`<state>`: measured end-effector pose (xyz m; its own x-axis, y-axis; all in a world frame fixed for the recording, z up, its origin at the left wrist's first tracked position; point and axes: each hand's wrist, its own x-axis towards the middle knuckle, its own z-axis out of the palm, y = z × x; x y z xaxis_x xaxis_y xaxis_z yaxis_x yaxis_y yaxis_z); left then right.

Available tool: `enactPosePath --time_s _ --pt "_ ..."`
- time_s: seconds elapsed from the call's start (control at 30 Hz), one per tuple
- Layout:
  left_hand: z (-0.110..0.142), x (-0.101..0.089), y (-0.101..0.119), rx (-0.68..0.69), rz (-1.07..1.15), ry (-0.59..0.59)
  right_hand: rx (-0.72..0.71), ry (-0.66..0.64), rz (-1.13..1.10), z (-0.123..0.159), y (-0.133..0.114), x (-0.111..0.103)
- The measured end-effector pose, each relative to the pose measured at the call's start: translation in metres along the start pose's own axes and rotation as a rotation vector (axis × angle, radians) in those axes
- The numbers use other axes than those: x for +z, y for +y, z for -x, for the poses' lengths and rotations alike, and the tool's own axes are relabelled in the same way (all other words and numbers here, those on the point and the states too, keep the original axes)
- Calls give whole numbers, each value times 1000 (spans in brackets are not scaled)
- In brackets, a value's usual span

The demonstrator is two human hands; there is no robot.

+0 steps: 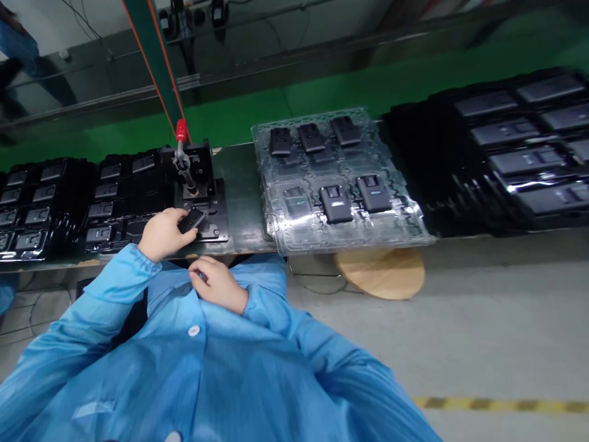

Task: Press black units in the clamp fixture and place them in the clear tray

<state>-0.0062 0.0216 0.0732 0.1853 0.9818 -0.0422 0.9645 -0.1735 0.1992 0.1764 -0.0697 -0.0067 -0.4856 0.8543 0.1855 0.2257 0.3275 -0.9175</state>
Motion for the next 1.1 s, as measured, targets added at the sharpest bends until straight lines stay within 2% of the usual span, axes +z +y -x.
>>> enactPosePath --time_s 0.17,0.37,0.63,0.8,1.1 --pt "-11 12 22 -124 -38 6 -12 -3 -59 3 2 -2" --pt "-21 22 32 -220 -13 28 84 77 -90 12 9 -12" --pt "-24 37 40 -276 -10 65 120 41 -151 13 17 -16" --pt "-21 39 45 -288 -25 108 105 8 -149 11 24 -15" --pt "-18 40 50 -304 -56 96 115 -37 -163 9 39 -20"
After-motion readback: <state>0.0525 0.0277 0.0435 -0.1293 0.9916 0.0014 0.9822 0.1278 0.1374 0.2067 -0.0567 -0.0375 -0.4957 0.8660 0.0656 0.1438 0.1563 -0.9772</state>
